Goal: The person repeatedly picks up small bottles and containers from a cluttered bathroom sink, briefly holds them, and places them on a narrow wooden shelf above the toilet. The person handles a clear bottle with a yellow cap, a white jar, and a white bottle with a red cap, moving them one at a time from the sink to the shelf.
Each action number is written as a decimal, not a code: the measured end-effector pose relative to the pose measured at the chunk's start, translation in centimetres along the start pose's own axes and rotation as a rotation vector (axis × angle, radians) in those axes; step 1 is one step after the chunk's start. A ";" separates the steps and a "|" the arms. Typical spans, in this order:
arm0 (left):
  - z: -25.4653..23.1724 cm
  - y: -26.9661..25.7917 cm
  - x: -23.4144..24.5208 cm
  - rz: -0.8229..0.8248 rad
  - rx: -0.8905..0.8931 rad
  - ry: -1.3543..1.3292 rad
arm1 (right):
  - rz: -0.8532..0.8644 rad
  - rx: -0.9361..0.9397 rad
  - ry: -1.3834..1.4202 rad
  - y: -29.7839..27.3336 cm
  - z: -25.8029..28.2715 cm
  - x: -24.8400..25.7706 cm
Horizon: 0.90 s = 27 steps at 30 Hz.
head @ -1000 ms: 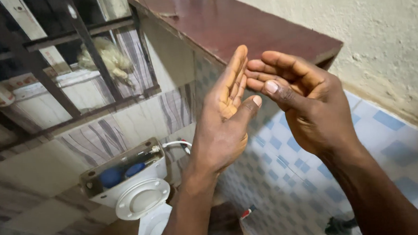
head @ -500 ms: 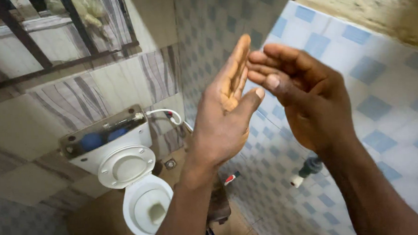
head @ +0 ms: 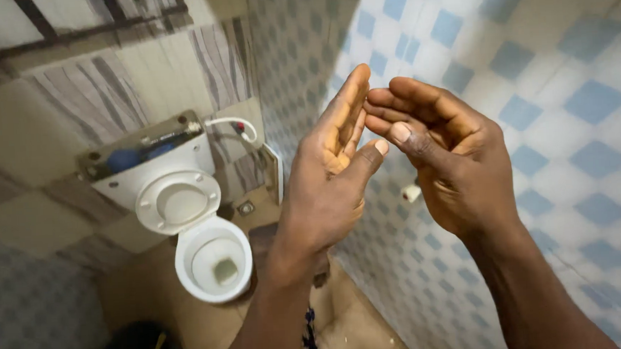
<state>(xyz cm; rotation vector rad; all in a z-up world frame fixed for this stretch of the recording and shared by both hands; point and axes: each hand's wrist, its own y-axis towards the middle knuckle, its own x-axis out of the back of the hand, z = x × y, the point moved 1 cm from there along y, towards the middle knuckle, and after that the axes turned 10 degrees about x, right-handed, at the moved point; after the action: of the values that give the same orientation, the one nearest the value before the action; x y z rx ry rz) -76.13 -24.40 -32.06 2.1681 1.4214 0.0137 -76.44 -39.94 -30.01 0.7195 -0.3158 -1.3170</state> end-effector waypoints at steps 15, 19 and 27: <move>2.6 -10.3 -5.3 -0.060 0.024 -0.006 | -0.083 0.009 0.051 -12.2 1.9 0.1; 2.6 -11.5 -6.5 -0.064 0.024 0.021 | -0.100 0.003 0.067 -13.8 2.6 0.2; 2.9 -11.6 -8.3 -0.023 0.090 0.026 | -0.179 0.033 0.028 -15.6 3.5 1.3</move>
<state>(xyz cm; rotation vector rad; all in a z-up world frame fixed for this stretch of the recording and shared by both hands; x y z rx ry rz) -88.80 -29.28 -37.34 2.2311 1.4884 -0.0308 -90.11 -43.43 -37.60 0.8082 -0.2554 -1.4721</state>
